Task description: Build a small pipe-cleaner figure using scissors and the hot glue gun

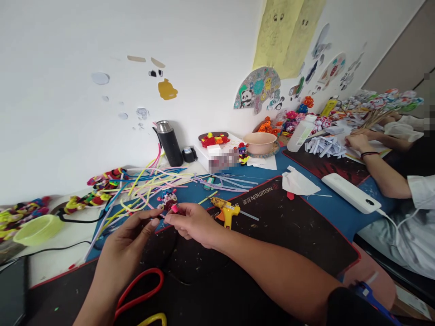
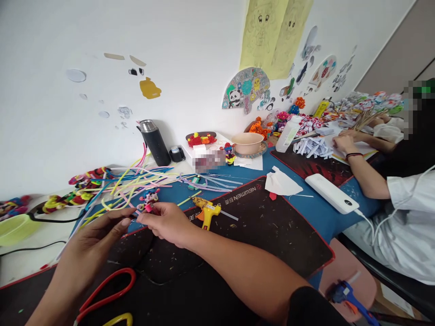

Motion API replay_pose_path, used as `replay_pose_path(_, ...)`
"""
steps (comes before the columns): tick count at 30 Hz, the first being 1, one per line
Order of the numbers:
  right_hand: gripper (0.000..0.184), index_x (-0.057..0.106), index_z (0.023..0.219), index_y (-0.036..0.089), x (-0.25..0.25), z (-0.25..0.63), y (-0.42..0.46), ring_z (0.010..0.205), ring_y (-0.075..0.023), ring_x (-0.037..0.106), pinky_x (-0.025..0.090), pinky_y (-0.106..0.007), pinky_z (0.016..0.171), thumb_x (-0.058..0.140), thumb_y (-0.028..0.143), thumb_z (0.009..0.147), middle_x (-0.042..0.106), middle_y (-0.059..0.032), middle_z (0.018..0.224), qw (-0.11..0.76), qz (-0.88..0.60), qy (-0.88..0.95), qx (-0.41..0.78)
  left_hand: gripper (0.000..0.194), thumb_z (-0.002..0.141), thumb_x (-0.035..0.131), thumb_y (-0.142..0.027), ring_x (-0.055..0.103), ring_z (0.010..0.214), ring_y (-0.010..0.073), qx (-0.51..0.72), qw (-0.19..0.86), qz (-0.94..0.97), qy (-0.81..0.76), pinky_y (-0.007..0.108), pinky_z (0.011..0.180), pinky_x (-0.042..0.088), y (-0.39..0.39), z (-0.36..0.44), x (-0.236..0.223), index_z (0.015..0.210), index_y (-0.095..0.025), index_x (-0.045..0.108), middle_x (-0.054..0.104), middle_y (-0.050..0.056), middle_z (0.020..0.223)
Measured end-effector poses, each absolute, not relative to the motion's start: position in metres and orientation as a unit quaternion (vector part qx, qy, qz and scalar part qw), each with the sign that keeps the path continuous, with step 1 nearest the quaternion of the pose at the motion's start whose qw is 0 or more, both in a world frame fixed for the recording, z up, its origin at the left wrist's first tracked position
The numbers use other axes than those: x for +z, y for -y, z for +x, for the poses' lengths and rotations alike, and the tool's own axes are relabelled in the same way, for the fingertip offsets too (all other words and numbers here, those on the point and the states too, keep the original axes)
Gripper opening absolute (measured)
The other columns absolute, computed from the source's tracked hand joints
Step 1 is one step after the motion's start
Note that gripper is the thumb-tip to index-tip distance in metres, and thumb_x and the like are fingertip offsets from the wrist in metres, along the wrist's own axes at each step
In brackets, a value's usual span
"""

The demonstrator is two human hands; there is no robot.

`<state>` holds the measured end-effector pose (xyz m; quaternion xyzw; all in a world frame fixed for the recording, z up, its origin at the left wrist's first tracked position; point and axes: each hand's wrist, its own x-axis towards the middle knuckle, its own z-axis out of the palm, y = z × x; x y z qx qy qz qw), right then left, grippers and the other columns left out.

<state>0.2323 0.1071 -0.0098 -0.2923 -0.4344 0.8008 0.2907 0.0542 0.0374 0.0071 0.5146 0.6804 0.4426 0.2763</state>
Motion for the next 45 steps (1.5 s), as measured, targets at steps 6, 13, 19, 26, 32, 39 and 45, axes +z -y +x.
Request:
replay_pose_path(6,0.034,0.060,0.085,0.020,-0.007,0.232,-0.105,0.046,-0.0061,0.026,0.012,-0.027,0.049,0.089,0.038,0.086,0.039,0.0134,0.053,0.266,-0.291,0.431,0.812,0.057,0.077,0.078,-0.081,0.076,0.100,0.0328,0.444,0.278,0.513,-0.680,0.041,0.094,0.058,-0.037,0.046,0.000,0.098,-0.029,0.083,0.085,0.007,0.104)
replay_pose_path(13,0.039,0.059,0.083,0.021,-0.003,0.233,-0.104,0.046,-0.0061,0.026,0.012,-0.026,0.049,0.091,0.042,0.085,0.040,0.0130,0.054,0.253,-0.285,0.433,0.817,0.055,0.079,0.079,-0.080,0.068,0.083,0.0260,0.456,0.286,0.511,-0.671,0.034,0.077,0.054,-0.037,0.045,0.001,0.090,-0.027,0.080,0.077,0.004,0.088)
replay_pose_path(19,0.035,0.062,0.088,0.021,-0.002,0.234,-0.104,0.047,-0.0068,0.026,0.012,-0.026,0.049,0.089,0.042,0.087,0.038,0.0131,0.054,0.256,-0.293,0.432,0.813,0.049,0.083,0.078,-0.076,0.057,0.070,0.0211,0.467,0.279,0.501,-0.673,0.030,0.065,0.049,-0.035,0.046,0.005,0.084,-0.027,0.075,0.066,-0.001,0.072)
replay_pose_path(26,0.034,0.065,0.090,0.020,-0.011,0.233,-0.105,0.049,-0.0075,0.029,0.014,-0.026,0.049,0.091,0.042,0.085,0.041,0.0119,0.057,0.265,-0.285,0.451,0.803,0.051,0.081,0.079,-0.078,0.058,0.071,0.0209,0.469,0.288,0.497,-0.671,0.030,0.067,0.048,-0.037,0.050,0.006,0.083,-0.027,0.075,0.067,-0.001,0.074)
replay_pose_path(32,0.035,0.067,0.093,0.020,-0.016,0.233,-0.104,0.050,-0.0078,0.030,0.017,-0.026,0.049,0.092,0.043,0.084,0.043,0.0116,0.057,0.274,-0.274,0.469,0.794,0.053,0.077,0.082,-0.079,0.062,0.078,0.0224,0.465,0.314,0.481,-0.673,0.031,0.071,0.049,-0.037,0.046,-0.001,0.088,-0.027,0.078,0.072,0.001,0.081)
replay_pose_path(39,0.024,0.066,0.092,0.020,-0.015,0.233,-0.105,0.048,-0.0076,0.029,0.017,-0.027,0.049,0.086,0.034,0.091,0.043,0.0118,0.056,0.276,-0.279,0.471,0.790,0.051,0.084,0.080,-0.075,0.060,0.078,0.0210,0.475,0.320,0.479,-0.665,0.030,0.071,0.049,-0.039,0.044,-0.004,0.101,-0.027,0.080,0.070,0.000,0.082)
replay_pose_path(45,0.026,0.064,0.091,0.020,-0.012,0.233,-0.105,0.047,-0.0074,0.028,0.015,-0.027,0.048,0.087,0.034,0.089,0.042,0.0130,0.053,0.284,-0.276,0.458,0.796,0.055,0.080,0.084,-0.075,0.058,0.076,0.0206,0.491,0.357,0.464,-0.645,0.030,0.068,0.048,-0.038,0.043,-0.005,0.103,-0.025,0.083,0.069,0.001,0.078)
